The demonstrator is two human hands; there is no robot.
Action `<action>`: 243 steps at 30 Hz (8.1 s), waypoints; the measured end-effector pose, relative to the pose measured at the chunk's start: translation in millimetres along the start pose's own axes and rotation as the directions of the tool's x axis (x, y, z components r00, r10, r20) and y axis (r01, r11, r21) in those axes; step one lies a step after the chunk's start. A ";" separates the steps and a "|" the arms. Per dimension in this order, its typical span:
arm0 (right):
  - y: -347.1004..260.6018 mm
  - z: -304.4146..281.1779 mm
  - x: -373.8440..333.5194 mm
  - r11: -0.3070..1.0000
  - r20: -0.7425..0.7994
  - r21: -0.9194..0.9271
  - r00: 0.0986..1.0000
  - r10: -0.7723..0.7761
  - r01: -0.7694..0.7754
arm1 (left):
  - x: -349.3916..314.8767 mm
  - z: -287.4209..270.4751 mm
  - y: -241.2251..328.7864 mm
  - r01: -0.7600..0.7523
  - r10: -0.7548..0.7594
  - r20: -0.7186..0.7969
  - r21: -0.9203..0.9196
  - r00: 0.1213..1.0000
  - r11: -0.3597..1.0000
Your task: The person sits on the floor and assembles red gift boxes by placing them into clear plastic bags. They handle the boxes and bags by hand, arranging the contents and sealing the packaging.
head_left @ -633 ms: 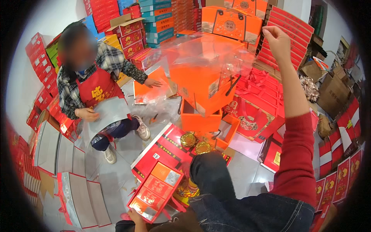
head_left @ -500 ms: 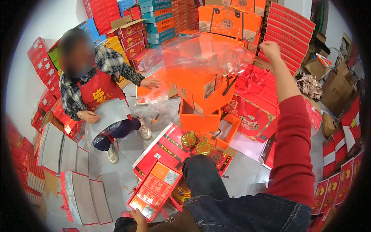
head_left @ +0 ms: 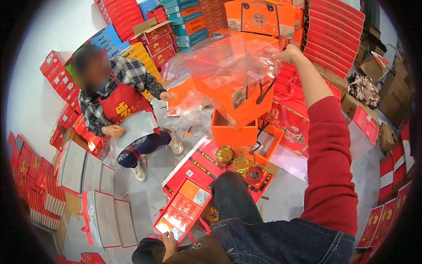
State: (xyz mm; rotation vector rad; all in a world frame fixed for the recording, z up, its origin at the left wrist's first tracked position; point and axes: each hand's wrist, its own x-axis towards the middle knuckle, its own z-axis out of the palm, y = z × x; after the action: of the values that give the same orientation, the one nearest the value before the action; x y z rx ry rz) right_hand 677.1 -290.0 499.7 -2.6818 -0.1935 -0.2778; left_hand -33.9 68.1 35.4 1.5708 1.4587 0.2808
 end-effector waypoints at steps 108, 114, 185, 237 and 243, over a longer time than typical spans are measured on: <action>-305.9 95.5 -380.4 -0.205 -0.177 0.821 -0.103 -0.979 0.533 | -153.0 -203.3 358.0 -0.790 0.766 0.195 0.149 0.613 0.595; -301.5 73.5 -373.2 0.144 0.254 0.839 -0.144 -0.956 0.525 | -149.7 -210.4 350.5 -0.714 0.692 0.191 0.083 0.696 0.696; -300.7 57.5 -378.9 0.010 -0.014 0.961 0.085 -0.996 0.277 | -135.5 -213.0 359.8 -0.893 0.937 0.063 -0.284 0.345 0.348; -334.5 85.5 -391.8 -0.041 0.091 0.830 -0.207 -0.974 0.556 | -149.9 -189.7 380.1 -0.779 0.715 0.311 0.289 0.627 0.557; -328.5 92.8 -379.2 0.079 0.194 0.864 -0.184 -0.964 0.497 | -144.6 -201.7 370.5 -0.824 0.744 0.355 0.236 0.567 0.515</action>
State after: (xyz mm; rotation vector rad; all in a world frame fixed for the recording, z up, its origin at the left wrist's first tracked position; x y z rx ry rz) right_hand 265.7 9.9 466.1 -1.3600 -2.0606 0.6854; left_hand 28.1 92.4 476.3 2.4659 0.5227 0.3490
